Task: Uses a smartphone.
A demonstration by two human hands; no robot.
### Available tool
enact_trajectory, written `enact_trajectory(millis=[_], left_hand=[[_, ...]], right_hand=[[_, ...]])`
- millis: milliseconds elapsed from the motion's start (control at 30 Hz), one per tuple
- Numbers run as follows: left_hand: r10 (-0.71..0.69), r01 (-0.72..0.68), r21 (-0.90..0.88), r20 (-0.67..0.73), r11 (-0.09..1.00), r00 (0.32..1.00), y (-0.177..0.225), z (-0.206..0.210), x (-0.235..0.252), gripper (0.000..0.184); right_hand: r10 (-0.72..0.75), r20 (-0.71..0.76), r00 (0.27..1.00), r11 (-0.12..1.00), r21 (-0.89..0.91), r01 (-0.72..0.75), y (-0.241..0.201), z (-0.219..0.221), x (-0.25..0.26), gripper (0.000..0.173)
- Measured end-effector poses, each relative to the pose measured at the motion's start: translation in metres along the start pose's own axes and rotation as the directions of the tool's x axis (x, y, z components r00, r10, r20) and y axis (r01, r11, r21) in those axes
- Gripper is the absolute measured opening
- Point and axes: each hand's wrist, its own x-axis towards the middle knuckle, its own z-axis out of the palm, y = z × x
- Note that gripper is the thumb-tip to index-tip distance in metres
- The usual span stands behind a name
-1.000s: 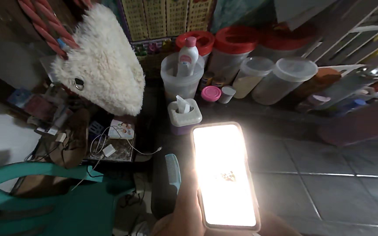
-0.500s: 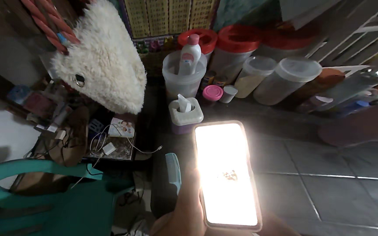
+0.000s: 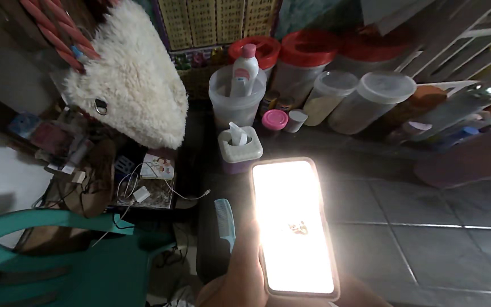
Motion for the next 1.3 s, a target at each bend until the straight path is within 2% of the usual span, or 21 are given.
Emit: enact_trajectory(millis=[67, 333, 433, 533, 667, 800, 900, 1033, 1133, 1300], left_hand=[[0.001, -0.001, -0.015, 0.0, 1.0, 1.0, -0.001, 0.0, 0.001, 0.061], [-0.003, 0.003, -0.014, -0.004, 1.0, 1.0, 0.001, 0.001, -0.001, 0.056], [-0.011, 0.011, -0.001, -0.021, 1.0, 1.0, 0.003, 0.003, -0.002, 0.053], [-0.083, 0.089, 0.053, -0.101, 0.995, 0.991, 0.013, 0.009, -0.006, 0.049], [-0.03, 0.031, 0.028, -0.051, 0.999, 0.998, 0.006, 0.004, -0.004, 0.052], [-0.011, 0.011, -0.001, -0.036, 1.0, 0.999, 0.003, 0.002, -0.003, 0.055], [-0.022, 0.023, 0.019, -0.03, 1.0, 0.999, 0.003, 0.001, -0.003, 0.061], [-0.042, 0.055, 0.123, -0.105, 0.991, 0.994, 0.007, 0.002, -0.004, 0.062], [-0.072, 0.084, 0.178, -0.071, 0.98, 0.995, 0.01, 0.006, -0.004, 0.062], [-0.003, 0.008, 0.134, -0.038, 0.991, 0.999, 0.01, 0.008, -0.007, 0.064]], right_hand=[[-0.012, -0.062, 0.998, 0.999, 0.035, 0.014, 0.015, 0.014, 0.016, 0.048], [-0.027, -0.059, 0.998, 1.0, 0.012, 0.027, 0.027, 0.025, 0.032, 0.052], [-0.01, -0.073, 0.997, 1.0, 0.011, 0.011, 0.019, 0.021, 0.022, 0.05], [0.018, -0.072, 0.997, 0.999, 0.05, -0.014, 0.007, 0.013, 0.007, 0.047], [-0.023, -0.113, 0.993, 0.999, 0.047, 0.029, 0.028, 0.031, 0.033, 0.047], [-0.033, -0.073, 0.997, 0.999, 0.033, 0.036, 0.012, 0.017, 0.013, 0.043], [-0.05, -0.107, 0.993, 0.998, 0.041, 0.055, 0.024, 0.026, 0.027, 0.045], [-0.083, -0.139, 0.987, 0.995, 0.05, 0.09, 0.046, 0.045, 0.057, 0.052], [-0.014, -0.129, 0.992, 0.997, 0.07, 0.024, 0.041, 0.041, 0.049, 0.054], [-0.079, -0.147, 0.986, 0.994, 0.066, 0.089, 0.039, 0.04, 0.046, 0.054]])
